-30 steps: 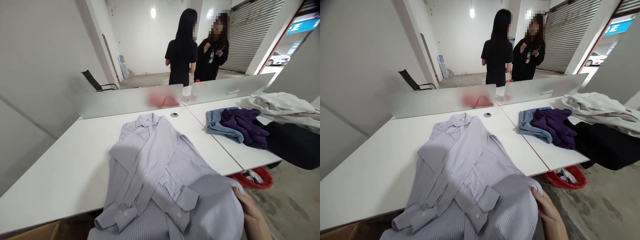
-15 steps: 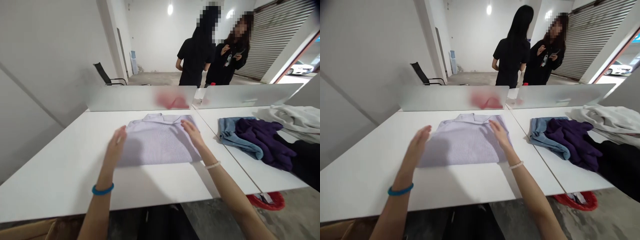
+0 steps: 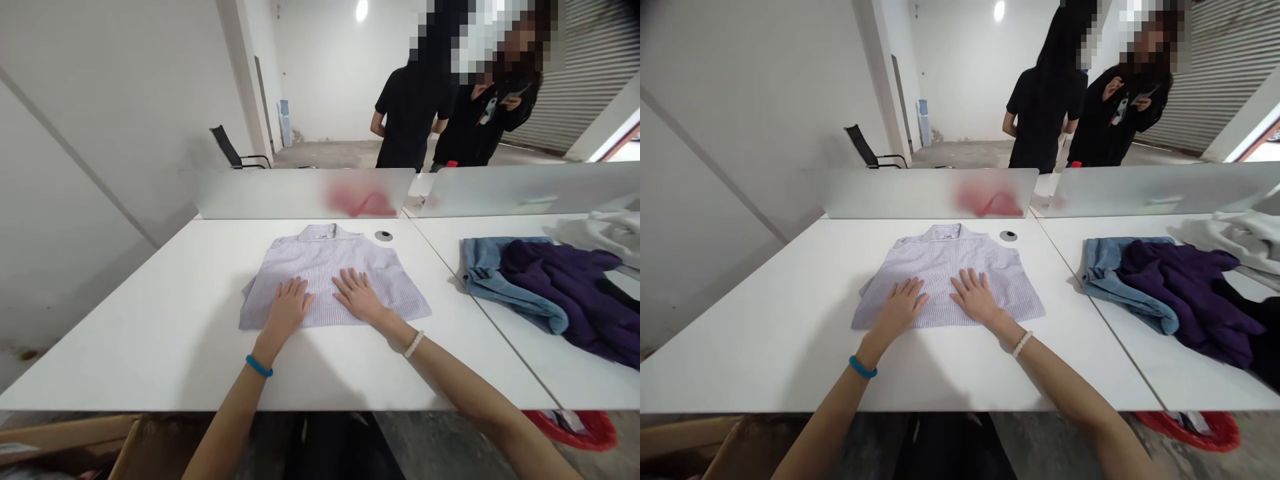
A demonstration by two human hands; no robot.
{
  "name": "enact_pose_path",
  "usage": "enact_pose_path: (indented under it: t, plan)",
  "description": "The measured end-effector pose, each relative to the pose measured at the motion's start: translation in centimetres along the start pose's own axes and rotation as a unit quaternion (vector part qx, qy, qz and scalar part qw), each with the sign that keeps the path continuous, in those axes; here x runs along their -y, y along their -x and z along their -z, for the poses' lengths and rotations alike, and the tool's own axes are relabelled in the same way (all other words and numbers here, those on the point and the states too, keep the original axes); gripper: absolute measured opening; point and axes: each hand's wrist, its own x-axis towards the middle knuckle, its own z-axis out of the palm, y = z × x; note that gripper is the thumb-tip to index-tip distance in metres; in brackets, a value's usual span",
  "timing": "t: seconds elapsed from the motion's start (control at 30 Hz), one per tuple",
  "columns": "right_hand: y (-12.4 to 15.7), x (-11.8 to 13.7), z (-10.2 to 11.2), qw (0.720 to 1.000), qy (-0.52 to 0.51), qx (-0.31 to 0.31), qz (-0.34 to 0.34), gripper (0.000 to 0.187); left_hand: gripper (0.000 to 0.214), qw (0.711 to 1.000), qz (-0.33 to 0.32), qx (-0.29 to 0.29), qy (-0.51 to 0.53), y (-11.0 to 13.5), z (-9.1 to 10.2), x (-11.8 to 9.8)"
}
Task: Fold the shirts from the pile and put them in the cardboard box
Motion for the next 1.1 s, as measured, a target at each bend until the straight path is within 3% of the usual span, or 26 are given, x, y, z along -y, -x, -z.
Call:
enact_pose_path:
  t: [0.17,0.27,0.4,0.5,0.67,0.83,0.93,1.0,1.1]
  plan:
    - [-0.5,0.2,-0.7,0.999,-0.037,0.020,0.009,0.065,0.052,1.000,0.010,0.013,-0.021,-1.7,-2.1,0.8]
    - [-0.2,-2.6,-0.6,0.999,-0.032,0.024,-0.013,0.067,0.057,0.999,0.027,0.026,-0.030,-1.4,-2.4,3.5]
    - [1.2,-7.3,-0.3,0.995,0.001,0.005,-0.101,0.064,0.066,0.993,0.107,0.042,-0.035,-0.6,-1.6,7.8]
    - [2.1,-9.5,-0.4,0.988,0.028,-0.020,-0.150,0.061,0.066,0.989,0.137,0.047,-0.038,-0.3,-1.3,9.2]
    - [3.5,-9.4,-0.4,0.988,0.034,-0.029,-0.150,0.060,0.066,0.987,0.145,0.050,-0.042,0.7,-1.3,7.9]
    - [8.8,-8.2,-0.5,0.988,0.048,-0.021,-0.142,0.060,0.067,0.991,0.116,0.034,-0.057,6.0,-0.7,6.1]
    - [11.9,-7.5,0.0,0.989,0.053,-0.002,-0.135,0.060,0.068,0.992,0.104,0.054,-0.051,8.7,0.3,5.8]
    - [12.3,-6.8,1.1,0.990,0.055,0.023,-0.131,0.061,0.066,0.992,0.097,0.062,-0.055,8.4,1.1,5.3]
    - [9.5,-4.6,3.0,0.993,0.059,0.031,-0.093,0.056,0.055,0.998,0.026,0.034,-0.055,4.7,1.8,2.8]
